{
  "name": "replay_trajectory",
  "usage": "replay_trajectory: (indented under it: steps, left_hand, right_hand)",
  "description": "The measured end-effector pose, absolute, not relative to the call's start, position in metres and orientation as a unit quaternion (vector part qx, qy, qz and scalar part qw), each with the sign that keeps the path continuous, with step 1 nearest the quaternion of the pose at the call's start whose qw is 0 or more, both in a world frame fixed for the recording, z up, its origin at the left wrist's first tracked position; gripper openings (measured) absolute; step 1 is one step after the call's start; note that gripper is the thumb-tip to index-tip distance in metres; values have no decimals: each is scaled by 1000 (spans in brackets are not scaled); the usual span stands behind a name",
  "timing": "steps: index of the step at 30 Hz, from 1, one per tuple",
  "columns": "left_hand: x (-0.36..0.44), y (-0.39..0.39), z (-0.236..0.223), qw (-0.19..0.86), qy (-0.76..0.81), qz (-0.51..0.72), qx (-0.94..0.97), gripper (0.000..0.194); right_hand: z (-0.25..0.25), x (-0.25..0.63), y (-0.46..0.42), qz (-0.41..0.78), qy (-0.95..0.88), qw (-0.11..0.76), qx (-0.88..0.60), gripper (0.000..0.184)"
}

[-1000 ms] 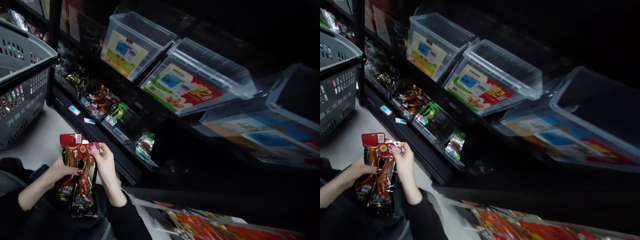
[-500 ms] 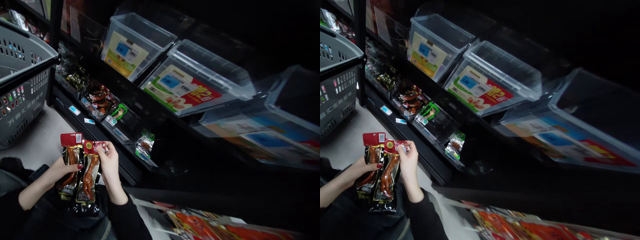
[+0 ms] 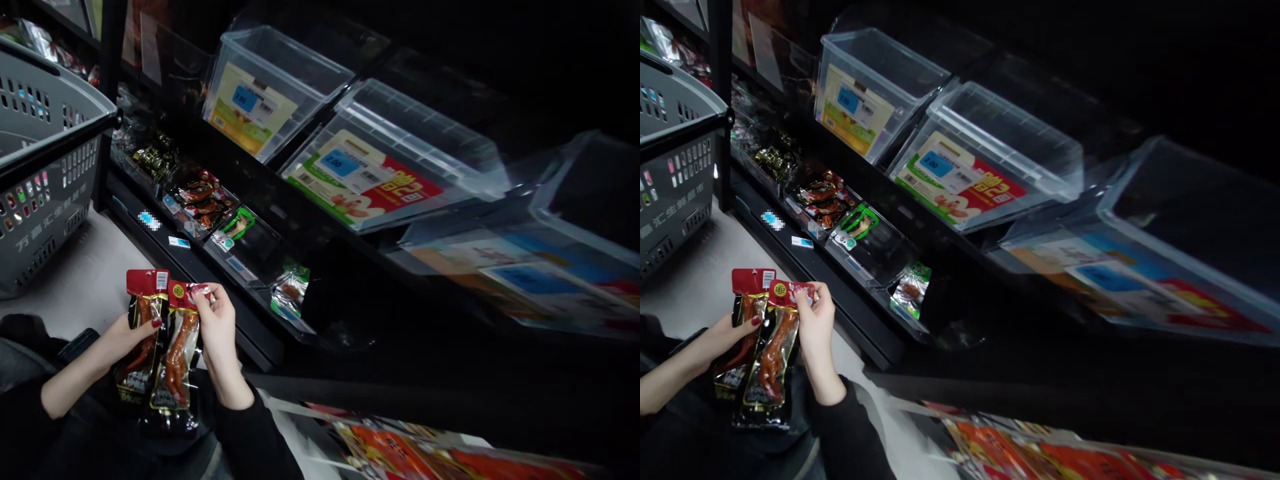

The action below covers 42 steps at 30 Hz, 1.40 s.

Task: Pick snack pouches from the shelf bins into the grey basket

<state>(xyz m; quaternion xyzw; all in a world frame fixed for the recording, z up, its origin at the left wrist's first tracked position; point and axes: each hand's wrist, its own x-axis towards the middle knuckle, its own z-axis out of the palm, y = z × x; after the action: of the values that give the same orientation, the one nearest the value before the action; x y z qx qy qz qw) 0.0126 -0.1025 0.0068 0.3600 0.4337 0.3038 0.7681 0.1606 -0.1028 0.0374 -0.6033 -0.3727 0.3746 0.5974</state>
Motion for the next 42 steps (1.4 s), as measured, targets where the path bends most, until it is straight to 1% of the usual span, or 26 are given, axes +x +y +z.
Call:
replay_trajectory:
  steps: [3,6,10,12,14,17,20,22,24,26,28,32,33,35,36,37,38,39,41,42]
  left_hand:
    - [11,-102,4,752,442,297,389,42]
    - [10,-103,6,742,412,299,435,39]
    - [11,-105,12,763,417,293,398,46]
    - [12,-105,15,779,418,289,368,47]
    - [13,-105,18,803,407,278,334,47]
    - [13,-104,21,831,398,266,284,48]
    - [11,-102,21,813,416,297,279,51]
    - [9,-101,19,787,429,329,296,50]
    - [8,-101,15,768,441,350,307,48]
    - [8,-101,13,761,445,359,308,47]
    - [7,-102,13,765,434,365,304,46]
    - [3,-102,20,793,413,351,280,47]
    - [2,-101,23,795,415,350,271,52]
    - [0,-99,27,787,421,366,263,69]
    - [-1,-98,29,782,422,378,261,76]
    - [-1,-98,30,781,418,385,259,79]
    - [-1,-97,30,787,412,382,256,76]
    - [-2,-97,30,797,408,370,248,67]
    - [-2,-98,29,820,408,337,216,44]
    - [-2,-99,28,826,416,325,196,35]
  right_hand:
    - [37,159,-103,389,-358,603,-597,16]
    - [32,157,-103,372,-376,588,-612,17]
    - [24,156,-103,317,-418,554,-647,17]
    - [24,156,-104,309,-419,545,-657,17]
    - [25,156,-104,341,-398,555,-646,18]
    - [30,153,-104,449,-358,573,-585,23]
    - [37,149,-106,536,-381,530,-536,34]
    - [40,145,-109,560,-403,497,-526,39]
    - [42,142,-112,560,-410,487,-530,43]
    - [43,140,-115,552,-412,487,-538,49]
    - [44,141,-115,537,-419,500,-535,50]
    - [49,165,-106,453,-410,575,-544,39]
    - [50,174,-103,422,-397,591,-561,37]
    - [50,192,-96,358,-372,607,-604,33]
    - [49,199,-93,329,-369,606,-623,31]
    - [48,204,-92,304,-376,599,-639,31]
    - [47,207,-91,285,-393,584,-651,31]
    - [45,207,-91,275,-417,562,-660,31]
    - [43,200,-94,272,-469,507,-670,31]
    - [43,194,-96,275,-489,484,-672,30]
